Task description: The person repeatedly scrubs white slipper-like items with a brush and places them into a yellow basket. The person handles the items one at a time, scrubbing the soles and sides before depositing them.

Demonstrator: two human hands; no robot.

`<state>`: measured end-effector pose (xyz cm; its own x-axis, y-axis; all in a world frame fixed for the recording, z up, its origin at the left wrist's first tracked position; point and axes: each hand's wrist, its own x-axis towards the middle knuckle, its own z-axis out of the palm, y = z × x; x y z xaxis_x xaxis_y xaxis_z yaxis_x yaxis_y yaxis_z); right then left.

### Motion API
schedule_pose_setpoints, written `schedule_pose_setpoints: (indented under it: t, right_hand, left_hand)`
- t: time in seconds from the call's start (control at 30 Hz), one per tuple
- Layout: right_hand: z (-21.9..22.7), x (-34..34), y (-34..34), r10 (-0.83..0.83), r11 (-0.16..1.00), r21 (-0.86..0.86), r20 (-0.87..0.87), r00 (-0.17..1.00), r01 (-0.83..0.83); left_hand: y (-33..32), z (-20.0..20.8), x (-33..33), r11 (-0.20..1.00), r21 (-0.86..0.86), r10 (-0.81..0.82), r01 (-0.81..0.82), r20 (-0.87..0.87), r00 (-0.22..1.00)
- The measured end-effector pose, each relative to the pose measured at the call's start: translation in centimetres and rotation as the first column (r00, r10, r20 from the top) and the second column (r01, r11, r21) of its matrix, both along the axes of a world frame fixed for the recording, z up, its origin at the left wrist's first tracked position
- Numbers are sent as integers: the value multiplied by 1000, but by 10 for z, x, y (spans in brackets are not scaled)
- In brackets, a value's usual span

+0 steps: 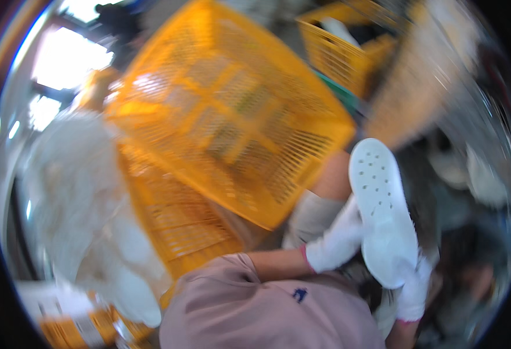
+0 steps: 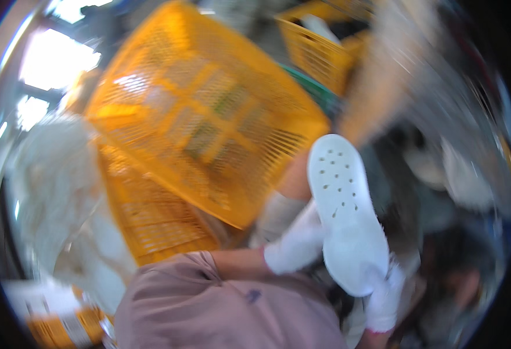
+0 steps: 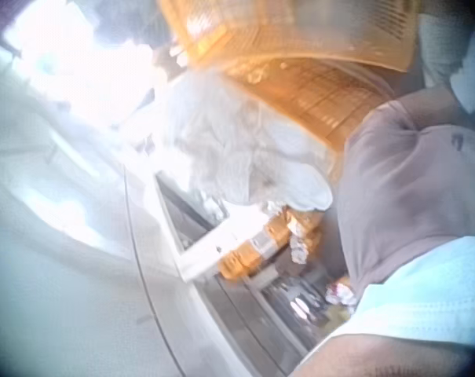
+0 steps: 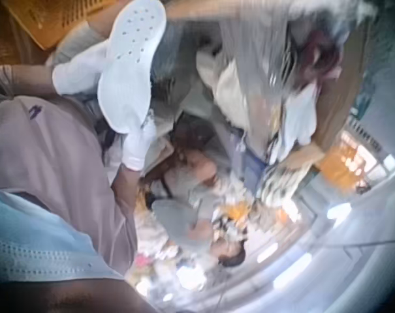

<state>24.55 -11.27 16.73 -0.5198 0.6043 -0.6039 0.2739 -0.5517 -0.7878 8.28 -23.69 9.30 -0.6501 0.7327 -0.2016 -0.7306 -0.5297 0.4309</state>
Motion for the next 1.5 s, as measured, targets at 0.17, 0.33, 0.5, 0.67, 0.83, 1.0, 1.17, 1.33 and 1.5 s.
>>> schedule_pose_setpoints:
  t: [0.17,0.33,0.5,0.67,0.83,1.0,1.17,1.33,1.5]
  right_hand:
    - [22,77,-6,-351,859,406,21,936,312]
    - [12,73,8,-475,502,826,15,880,257]
    - [-22,40,121,-220,629,704,-245,944,330]
    - [-49,13,176,-159,37,977,213,964,-209]
    - [-51,5,200,-232,-238,907,294,927,-347]
    - [-64,-7,229,-199,-190,896,365,910,-401]
    - [-40,-21,216,-143,605,795,160,977,-42]
    - [-8,25,138,-135,351,890,355,925,-290]
    - [-42,36,148,-433,324,942,68,899,84]
  left_hand:
    - [145,-20,55,794,-244,-424,557,434,795]
    - [232,-25,86,836,-84,-517,542,209,830]
    - [319,-87,42,817,-25,-569,576,126,813]
    - [308,-126,-22,796,-424,-549,431,-210,809]
    - [235,-96,-84,442,-895,-791,69,-352,501]
    - [178,-47,-76,601,-798,-790,39,-586,178]
    - [188,-22,-4,696,-491,-715,523,-407,569]
    - [249,-18,71,882,-366,-374,297,-158,914]
    - [307,-16,83,816,-516,-308,260,-7,951]
